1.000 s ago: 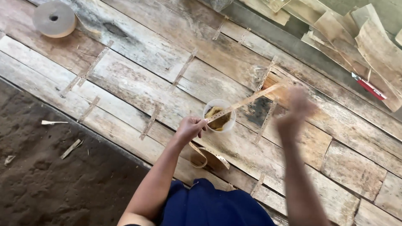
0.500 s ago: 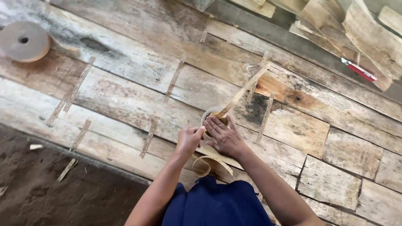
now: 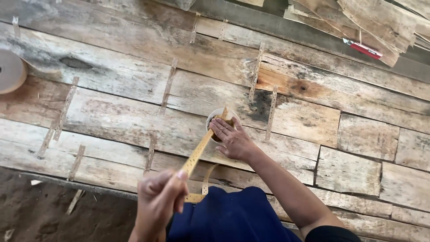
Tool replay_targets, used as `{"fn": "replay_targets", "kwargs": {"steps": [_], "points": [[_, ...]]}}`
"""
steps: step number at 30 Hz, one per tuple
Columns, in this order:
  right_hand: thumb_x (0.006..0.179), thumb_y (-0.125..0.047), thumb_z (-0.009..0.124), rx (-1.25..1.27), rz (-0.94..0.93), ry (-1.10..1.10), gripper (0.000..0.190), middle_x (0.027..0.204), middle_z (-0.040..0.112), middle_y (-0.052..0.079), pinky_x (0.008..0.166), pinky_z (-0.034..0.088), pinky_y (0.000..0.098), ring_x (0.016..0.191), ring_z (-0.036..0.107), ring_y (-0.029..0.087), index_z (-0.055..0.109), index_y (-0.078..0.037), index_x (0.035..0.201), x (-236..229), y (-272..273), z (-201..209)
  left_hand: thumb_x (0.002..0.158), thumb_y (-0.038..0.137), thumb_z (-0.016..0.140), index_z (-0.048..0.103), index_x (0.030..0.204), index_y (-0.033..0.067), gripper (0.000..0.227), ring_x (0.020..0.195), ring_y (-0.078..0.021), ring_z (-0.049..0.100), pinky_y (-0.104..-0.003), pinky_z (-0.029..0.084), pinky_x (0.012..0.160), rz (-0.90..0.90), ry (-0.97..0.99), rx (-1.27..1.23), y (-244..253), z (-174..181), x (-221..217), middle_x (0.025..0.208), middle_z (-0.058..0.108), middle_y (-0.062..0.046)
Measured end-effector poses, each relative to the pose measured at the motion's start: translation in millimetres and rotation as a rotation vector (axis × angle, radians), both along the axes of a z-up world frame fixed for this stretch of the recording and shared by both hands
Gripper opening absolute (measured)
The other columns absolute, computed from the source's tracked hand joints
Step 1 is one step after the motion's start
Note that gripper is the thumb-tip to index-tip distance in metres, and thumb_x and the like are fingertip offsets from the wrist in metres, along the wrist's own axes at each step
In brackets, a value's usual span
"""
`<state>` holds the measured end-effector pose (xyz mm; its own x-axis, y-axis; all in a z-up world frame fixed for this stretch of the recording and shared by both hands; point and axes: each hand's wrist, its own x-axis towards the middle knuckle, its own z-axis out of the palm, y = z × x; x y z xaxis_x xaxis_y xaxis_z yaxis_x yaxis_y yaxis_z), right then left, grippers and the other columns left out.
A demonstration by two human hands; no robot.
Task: Applying glue to thin wood strips and attaching them to a wooden board
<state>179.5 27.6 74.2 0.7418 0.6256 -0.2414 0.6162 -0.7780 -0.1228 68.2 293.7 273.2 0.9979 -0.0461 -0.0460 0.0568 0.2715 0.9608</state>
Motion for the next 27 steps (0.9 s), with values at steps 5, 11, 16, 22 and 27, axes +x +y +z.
{"fn": "replay_targets", "kwargs": {"steps": [5, 11, 16, 22, 27], "points": [[0.096, -0.048, 0.053, -0.026, -0.048, 0.069, 0.079, 0.169, 0.020, -0.003, 0.125, 0.002, 0.0545, 0.156, 0.010, 0.014, 0.020, -0.019, 0.161, -0.8, -0.1, 12.3, 0.088, 0.009, 0.059, 0.063, 0.050, 0.0077, 0.038, 0.025, -0.0081, 0.038, -0.022, 0.031, 0.028, -0.079, -0.129, 0.131, -5.9, 41.3, -4.1, 0.036, 0.052, 0.003], [0.093, -0.045, 0.058, 0.079, -0.019, -0.061, 0.078, 0.167, 0.029, -0.002, 0.124, 0.008, 0.0555, 0.155, 0.017, 0.017, 0.029, -0.019, 0.160, -4.5, -3.7, 2.6, 0.086, 0.010, 0.058, 0.059, 0.049, 0.0110, 0.037, 0.027, -0.0088, 0.037, -0.023, 0.033, 0.032, -0.117, -0.158, 0.142, -5.7, 52.3, -2.9, 0.036, 0.051, 0.004], [0.094, -0.052, 0.055, 0.118, 0.009, -0.137, 0.078, 0.166, 0.032, 0.001, 0.123, 0.007, 0.0598, 0.155, 0.021, 0.020, 0.030, -0.018, 0.160, -10.8, -3.5, -4.6, 0.082, 0.000, 0.058, 0.058, 0.048, 0.0089, 0.036, 0.026, -0.0098, 0.037, -0.022, 0.033, 0.033, -0.211, -0.222, 0.067, -2.0, 53.3, -1.5, 0.037, 0.052, 0.003], [0.089, -0.056, 0.059, 0.093, 0.031, -0.087, 0.091, 0.167, 0.028, 0.006, 0.123, -0.004, 0.0607, 0.157, 0.010, 0.022, 0.022, -0.015, 0.162, -14.7, -4.4, -6.1, 0.071, 0.000, 0.062, 0.042, 0.049, 0.0092, 0.031, 0.032, -0.0151, 0.034, -0.029, 0.032, 0.038, -0.139, -0.496, -0.038, 6.9, 44.0, -10.4, 0.043, 0.044, 0.000], [0.094, -0.060, 0.045, -0.202, -0.006, 0.148, 0.082, 0.169, 0.017, 0.000, 0.124, -0.005, 0.0579, 0.156, 0.009, 0.019, 0.017, -0.022, 0.161, -2.5, 14.1, 11.4, 0.086, 0.006, 0.063, 0.056, 0.053, 0.0077, 0.033, 0.031, -0.0151, 0.045, -0.027, 0.037, 0.039, -0.421, -0.287, -0.054, 1.1, 49.3, -5.5, 0.043, 0.053, 0.000]]}}
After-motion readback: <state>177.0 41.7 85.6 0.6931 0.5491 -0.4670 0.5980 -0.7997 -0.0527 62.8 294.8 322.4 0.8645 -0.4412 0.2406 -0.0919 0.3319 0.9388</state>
